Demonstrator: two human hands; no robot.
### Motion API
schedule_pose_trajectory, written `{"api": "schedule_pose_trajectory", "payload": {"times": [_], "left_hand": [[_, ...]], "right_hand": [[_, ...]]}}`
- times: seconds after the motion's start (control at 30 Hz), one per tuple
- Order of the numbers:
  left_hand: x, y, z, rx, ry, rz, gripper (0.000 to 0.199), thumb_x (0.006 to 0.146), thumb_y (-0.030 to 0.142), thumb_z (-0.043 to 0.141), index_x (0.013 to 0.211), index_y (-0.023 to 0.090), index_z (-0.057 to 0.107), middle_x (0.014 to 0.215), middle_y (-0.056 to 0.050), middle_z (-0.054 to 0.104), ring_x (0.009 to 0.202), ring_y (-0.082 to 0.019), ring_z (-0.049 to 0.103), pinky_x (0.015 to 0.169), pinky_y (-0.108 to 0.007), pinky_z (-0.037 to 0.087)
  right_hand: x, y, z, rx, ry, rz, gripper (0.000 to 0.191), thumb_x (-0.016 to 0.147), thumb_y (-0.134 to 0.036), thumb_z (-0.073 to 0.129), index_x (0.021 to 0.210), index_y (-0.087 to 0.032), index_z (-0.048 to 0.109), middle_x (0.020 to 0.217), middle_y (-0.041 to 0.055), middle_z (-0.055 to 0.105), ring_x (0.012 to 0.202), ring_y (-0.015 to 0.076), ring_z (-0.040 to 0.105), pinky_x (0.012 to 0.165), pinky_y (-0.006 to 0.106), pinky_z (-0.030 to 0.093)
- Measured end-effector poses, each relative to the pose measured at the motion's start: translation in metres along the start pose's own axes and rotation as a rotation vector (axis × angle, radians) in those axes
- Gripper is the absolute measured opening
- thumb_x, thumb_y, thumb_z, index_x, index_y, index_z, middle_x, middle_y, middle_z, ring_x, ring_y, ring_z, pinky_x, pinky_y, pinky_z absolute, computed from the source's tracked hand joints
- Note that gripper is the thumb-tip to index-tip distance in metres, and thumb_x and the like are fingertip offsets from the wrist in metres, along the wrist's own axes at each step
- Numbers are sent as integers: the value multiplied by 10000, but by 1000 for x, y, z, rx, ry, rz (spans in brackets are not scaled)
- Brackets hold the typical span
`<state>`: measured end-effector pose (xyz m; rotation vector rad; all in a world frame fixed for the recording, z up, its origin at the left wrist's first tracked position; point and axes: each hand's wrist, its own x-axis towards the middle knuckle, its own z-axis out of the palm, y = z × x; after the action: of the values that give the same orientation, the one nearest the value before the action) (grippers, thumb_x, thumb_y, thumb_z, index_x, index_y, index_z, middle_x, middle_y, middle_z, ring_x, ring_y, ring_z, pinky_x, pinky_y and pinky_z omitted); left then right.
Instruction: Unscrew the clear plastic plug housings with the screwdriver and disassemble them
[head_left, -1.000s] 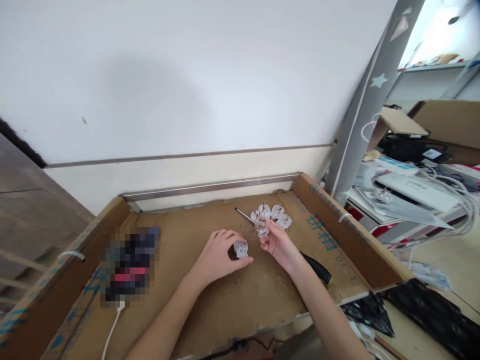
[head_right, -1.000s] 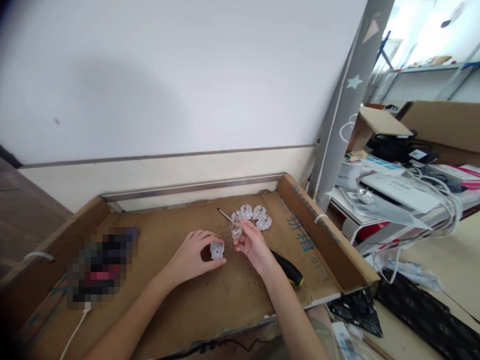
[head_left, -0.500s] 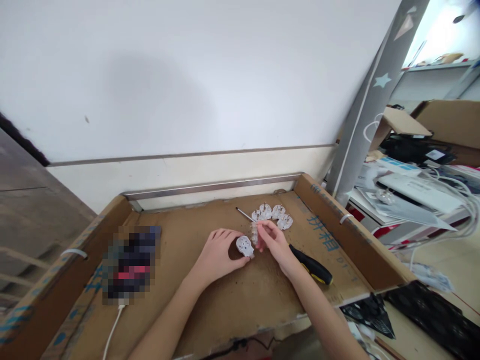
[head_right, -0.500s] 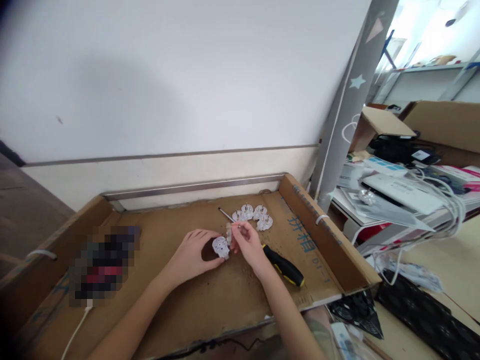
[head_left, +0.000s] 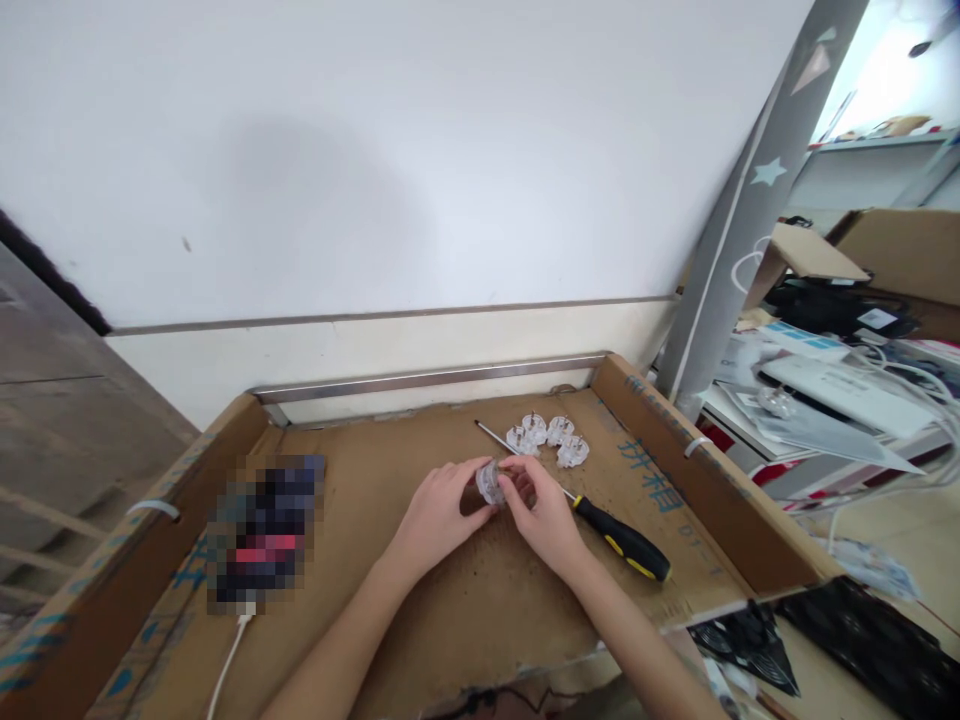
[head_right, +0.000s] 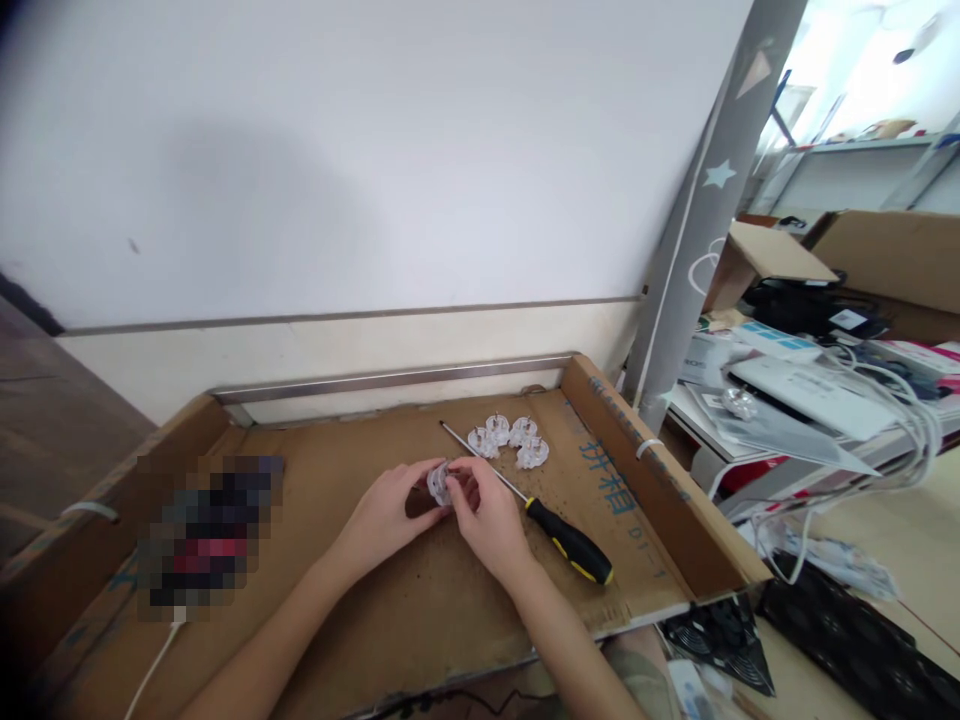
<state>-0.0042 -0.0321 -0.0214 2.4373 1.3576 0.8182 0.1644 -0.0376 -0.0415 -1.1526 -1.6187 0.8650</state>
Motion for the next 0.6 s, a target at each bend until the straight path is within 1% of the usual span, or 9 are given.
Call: {"api": "schedule_pose_trajectory", "payload": {"times": [0.1, 0.27, 0.4, 0.6], "left_hand": [[0, 1, 0, -17, -9, -9, 427, 773, 282, 638, 1181, 262, 513, 1100, -37, 642, 958, -224, 603, 822, -361, 471], [0, -3, 1, -25, 43, -19, 453, 773, 284, 626, 1207, 253, 501, 1092, -49, 641, 945, -226, 603, 823, -368, 475], [-1, -4, 2, -69, 25, -32, 454, 772, 252, 604, 1213, 254, 495, 1131, -48, 624, 991, -221, 586, 864, -368, 462], [0, -3, 4, -132, 19, -56, 449, 764, 216, 586, 1202, 249, 491, 1157, -43, 609, 1019, -213, 575, 887, -356, 459]], "right_hand": [[-1, 1, 1, -53, 1, -24, 325, 874, -404, 444, 1049, -150, 546, 942, 47, 585, 774, 89, 549, 719, 284, 492], [-2, 1, 1, -98, 24, -62, 322, 879, -395, 437, 1070, -159, 541, 997, 59, 580, 834, 103, 554, 764, 306, 493], [-3, 3, 2, -113, 2, -112, 321, 873, -381, 454, 1073, -145, 538, 1003, 58, 578, 855, 111, 560, 778, 319, 493], [-3, 4, 3, -167, 42, -153, 319, 872, -375, 458, 1078, -144, 537, 1014, 60, 574, 878, 118, 557, 795, 331, 488]]}}
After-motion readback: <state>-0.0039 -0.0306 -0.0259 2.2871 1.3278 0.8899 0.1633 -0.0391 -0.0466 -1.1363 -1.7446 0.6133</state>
